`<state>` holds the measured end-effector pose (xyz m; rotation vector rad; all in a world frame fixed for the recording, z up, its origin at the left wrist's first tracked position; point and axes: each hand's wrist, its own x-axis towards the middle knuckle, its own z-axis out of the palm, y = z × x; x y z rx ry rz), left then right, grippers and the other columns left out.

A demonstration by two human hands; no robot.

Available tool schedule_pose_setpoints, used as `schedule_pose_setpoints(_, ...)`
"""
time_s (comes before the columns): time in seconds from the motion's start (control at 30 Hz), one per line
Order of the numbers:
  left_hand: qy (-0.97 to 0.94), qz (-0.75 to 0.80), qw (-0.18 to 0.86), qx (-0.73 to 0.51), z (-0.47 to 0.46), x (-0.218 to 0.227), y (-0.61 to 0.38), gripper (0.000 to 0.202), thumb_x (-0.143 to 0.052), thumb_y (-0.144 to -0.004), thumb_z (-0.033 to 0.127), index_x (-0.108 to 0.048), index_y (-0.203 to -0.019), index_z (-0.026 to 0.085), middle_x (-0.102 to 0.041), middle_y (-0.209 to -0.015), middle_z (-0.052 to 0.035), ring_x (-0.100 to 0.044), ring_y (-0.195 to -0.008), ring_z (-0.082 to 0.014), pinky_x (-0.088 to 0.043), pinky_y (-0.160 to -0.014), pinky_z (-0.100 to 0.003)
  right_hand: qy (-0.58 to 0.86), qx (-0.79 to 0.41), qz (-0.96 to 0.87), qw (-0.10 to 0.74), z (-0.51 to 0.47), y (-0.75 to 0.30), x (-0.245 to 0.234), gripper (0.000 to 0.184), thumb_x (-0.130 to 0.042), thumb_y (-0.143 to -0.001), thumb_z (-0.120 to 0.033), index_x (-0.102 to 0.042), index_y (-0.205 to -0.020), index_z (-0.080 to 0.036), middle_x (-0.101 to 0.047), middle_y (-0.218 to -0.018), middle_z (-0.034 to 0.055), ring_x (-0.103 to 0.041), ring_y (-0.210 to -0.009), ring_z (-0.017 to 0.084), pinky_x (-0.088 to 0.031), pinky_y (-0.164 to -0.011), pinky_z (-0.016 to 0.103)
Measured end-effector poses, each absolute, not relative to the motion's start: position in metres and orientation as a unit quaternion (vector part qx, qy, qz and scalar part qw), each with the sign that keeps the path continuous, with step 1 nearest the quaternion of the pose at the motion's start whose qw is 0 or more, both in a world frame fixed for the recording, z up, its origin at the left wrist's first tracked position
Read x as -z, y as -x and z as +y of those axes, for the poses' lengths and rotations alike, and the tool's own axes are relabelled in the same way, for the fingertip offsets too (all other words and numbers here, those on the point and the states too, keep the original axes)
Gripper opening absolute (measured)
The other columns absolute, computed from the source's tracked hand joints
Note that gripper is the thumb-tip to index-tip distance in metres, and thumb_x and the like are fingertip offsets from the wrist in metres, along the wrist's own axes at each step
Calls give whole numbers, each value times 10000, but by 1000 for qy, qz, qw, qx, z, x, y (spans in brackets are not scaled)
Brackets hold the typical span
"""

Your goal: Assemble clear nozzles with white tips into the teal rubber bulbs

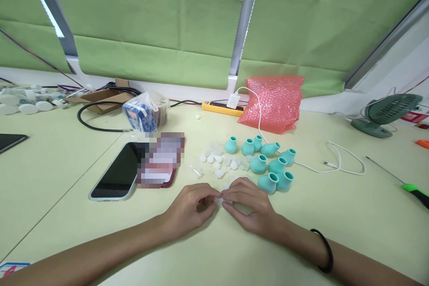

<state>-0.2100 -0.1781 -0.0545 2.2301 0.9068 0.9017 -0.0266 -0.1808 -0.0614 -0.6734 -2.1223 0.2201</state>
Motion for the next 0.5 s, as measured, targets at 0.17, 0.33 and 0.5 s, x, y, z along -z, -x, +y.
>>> schedule_pose_setpoints(0.17, -833, 336, 281, -339, -179, 55, 211, 156, -477, -738, 130, -602, -830, 113, -603, -674, -40, -520, -570, -106, -431, -552, -205, 266, -89, -855, 437, -181, 27, 60, 191, -597, -681, -56, -589, -827, -179, -650, -709, 21, -531, -680, 155, -440, -623, 321)
schedule_pose_setpoints(0.33, -837, 330, 281, -334, -178, 56, 210, 129, -475, -746, 132, -593, -794, 114, -580, -653, -35, -509, -569, -104, -416, -545, -200, 269, -95, -857, 428, -181, 27, 59, 184, -593, -683, -62, -585, -825, -178, -644, -701, 22, -527, -679, 154, -437, -624, 317)
schedule_pose_setpoints(0.5, -841, 333, 277, -323, -178, 56, 210, 104, -469, -753, 137, -571, -755, 122, -564, -656, -28, -498, -573, -100, -401, -540, -195, 272, -92, -861, 421, -182, 26, 59, 161, -580, -695, -71, -584, -814, -179, -638, -689, 17, -529, -674, 149, -433, -628, 311)
